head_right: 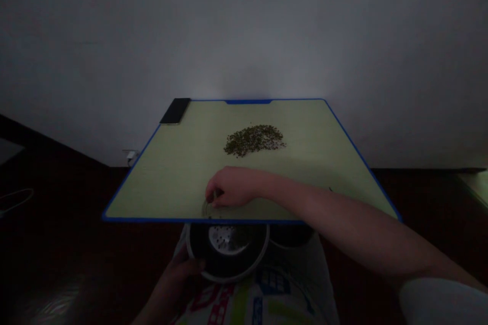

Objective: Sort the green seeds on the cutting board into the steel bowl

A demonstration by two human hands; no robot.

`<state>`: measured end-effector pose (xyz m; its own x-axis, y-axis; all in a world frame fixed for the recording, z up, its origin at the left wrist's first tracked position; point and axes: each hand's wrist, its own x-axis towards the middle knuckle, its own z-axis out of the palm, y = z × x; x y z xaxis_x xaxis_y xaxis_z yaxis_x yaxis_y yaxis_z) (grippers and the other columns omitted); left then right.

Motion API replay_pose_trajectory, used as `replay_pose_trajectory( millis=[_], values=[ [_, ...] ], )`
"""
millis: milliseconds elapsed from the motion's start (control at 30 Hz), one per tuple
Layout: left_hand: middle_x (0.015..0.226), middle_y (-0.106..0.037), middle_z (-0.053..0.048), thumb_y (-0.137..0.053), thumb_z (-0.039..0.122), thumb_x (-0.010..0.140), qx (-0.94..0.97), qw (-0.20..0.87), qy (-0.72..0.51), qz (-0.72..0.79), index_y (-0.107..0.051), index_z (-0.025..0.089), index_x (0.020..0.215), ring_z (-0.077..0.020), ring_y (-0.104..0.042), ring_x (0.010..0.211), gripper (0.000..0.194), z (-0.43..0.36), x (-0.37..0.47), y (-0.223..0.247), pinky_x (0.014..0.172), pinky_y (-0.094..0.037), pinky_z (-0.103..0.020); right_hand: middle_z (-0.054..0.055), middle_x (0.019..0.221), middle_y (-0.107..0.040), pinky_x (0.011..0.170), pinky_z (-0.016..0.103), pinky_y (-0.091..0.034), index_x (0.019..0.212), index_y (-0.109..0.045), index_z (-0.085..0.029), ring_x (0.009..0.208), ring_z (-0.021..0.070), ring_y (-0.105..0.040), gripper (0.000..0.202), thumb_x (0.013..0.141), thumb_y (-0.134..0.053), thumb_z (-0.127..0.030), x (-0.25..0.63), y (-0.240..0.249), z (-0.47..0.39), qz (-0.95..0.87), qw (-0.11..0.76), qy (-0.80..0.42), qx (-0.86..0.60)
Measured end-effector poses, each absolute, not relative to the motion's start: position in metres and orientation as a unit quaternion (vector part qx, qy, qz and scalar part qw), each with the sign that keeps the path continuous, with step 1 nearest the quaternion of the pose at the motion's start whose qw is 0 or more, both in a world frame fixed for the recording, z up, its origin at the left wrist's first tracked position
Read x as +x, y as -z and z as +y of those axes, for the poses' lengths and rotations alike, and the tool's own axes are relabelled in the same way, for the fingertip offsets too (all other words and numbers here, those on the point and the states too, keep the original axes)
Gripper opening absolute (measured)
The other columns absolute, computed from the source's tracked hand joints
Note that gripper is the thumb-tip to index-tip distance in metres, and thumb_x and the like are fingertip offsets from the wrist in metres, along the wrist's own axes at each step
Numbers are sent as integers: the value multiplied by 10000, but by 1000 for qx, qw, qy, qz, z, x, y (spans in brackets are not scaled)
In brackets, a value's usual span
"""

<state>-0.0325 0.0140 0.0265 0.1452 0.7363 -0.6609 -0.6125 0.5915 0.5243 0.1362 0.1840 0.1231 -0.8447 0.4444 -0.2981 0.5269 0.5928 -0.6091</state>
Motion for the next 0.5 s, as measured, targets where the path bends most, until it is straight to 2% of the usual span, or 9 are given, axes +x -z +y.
replay_pose_trajectory(
  millis=[200,500],
  values=[
    [1071,-777,-107,-771,52,481,39,747,-454,484,-677,238,1108,-389,-691,1044,661,13,-32,-27,868,-560,-475,30,833,-740,637,216,-390,1062,-748,-185,677,116,-602,263,836,-626,-246,145,-124,175,881,53,378,279],
    [1033,-789,-99,-772,45,482,39,753,-450,479,-704,230,1053,-403,-679,1063,604,15,-30,-26,886,-555,-493,23,854,-744,631,222,-384,1056,-746,-213,703,123,-616,260,831,-618,-235,157,-124,159,894,50,362,260]
  ],
)
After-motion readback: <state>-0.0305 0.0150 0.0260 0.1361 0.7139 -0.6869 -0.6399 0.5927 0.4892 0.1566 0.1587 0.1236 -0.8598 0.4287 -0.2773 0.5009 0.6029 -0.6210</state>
